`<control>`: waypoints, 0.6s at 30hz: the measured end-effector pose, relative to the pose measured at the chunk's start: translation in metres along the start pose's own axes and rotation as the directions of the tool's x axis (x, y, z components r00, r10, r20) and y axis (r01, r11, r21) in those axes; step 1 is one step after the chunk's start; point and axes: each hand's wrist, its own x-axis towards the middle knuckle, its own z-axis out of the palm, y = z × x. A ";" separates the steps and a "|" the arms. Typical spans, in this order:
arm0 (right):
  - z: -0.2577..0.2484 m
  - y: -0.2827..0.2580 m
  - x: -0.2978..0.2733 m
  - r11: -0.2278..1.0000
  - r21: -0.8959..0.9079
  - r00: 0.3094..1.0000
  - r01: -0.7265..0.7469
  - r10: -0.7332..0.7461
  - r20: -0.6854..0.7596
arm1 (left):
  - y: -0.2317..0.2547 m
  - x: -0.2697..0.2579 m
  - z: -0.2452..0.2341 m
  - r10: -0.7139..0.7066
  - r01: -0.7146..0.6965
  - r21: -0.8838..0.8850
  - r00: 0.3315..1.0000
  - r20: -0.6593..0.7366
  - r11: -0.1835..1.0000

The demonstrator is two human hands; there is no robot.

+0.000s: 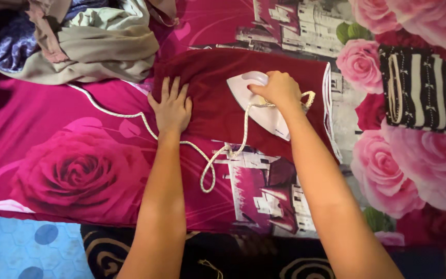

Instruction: The person irons a red garment and a beige garment on a floral-patterned bedsheet, then folds each item and places them on a stack. The person uses a white iron and handles the garments by hand.

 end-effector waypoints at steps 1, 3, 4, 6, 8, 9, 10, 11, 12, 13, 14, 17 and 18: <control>0.001 0.001 0.003 1.000 0.010 1.000 -0.004 0.004 0.006 | -0.001 0.000 0.000 -0.002 0.002 0.010 1.000 0.001 1.000; 0.005 0.013 -0.003 1.000 0.022 1.000 -0.023 0.022 0.014 | -0.003 -0.006 -0.001 0.004 -0.004 0.030 1.000 0.006 1.000; 0.000 0.024 -0.004 0.999 0.019 1.000 -0.028 0.028 0.000 | -0.002 -0.003 -0.001 0.011 -0.011 0.034 1.000 -0.007 0.999; -0.010 0.048 -0.011 0.999 0.002 0.999 -0.038 0.038 -0.031 | -0.002 0.000 -0.002 0.017 -0.016 0.031 1.000 -0.025 0.999; -0.020 0.072 -0.023 0.999 -0.027 0.997 -0.048 0.046 -0.067 | -0.003 0.000 -0.001 0.015 -0.015 0.011 0.999 -0.036 1.000; -0.024 0.082 -0.028 0.992 0.008 0.991 -0.127 0.127 -0.036 | -0.002 0.001 0.000 0.022 -0.021 0.011 0.999 -0.038 1.000; -0.029 0.092 -0.032 0.979 0.039 0.979 -0.202 0.202 0.001 | -0.002 0.000 0.001 0.024 -0.023 0.011 0.999 -0.039 1.000; -0.030 0.097 -0.034 0.958 0.067 0.961 -0.277 0.275 0.040 | -0.003 -0.001 0.002 0.026 -0.025 0.010 0.999 -0.041 1.000; -0.029 0.100 -0.035 0.961 0.066 0.963 -0.270 0.268 0.032 | -0.005 -0.002 0.002 0.027 -0.026 0.016 0.999 -0.035 1.000; -0.027 0.101 -0.035 0.963 0.064 0.965 -0.262 0.262 0.023 | -0.006 -0.003 0.001 0.028 -0.027 0.023 0.999 -0.030 0.999; -0.027 0.100 -0.029 0.967 0.060 0.969 -0.247 0.247 0.010 | -0.006 -0.001 0.001 0.023 -0.022 0.028 0.999 -0.032 0.999; -0.018 0.094 -0.012 0.986 -0.006 0.976 -0.165 0.163 -0.146 | -0.004 0.001 0.002 0.007 -0.007 -0.007 1.000 -0.012 1.000; -0.016 0.091 -0.005 0.980 -0.014 0.967 -0.198 0.192 -0.169 | -0.004 0.001 0.002 0.005 -0.005 0.000 1.000 -0.007 1.000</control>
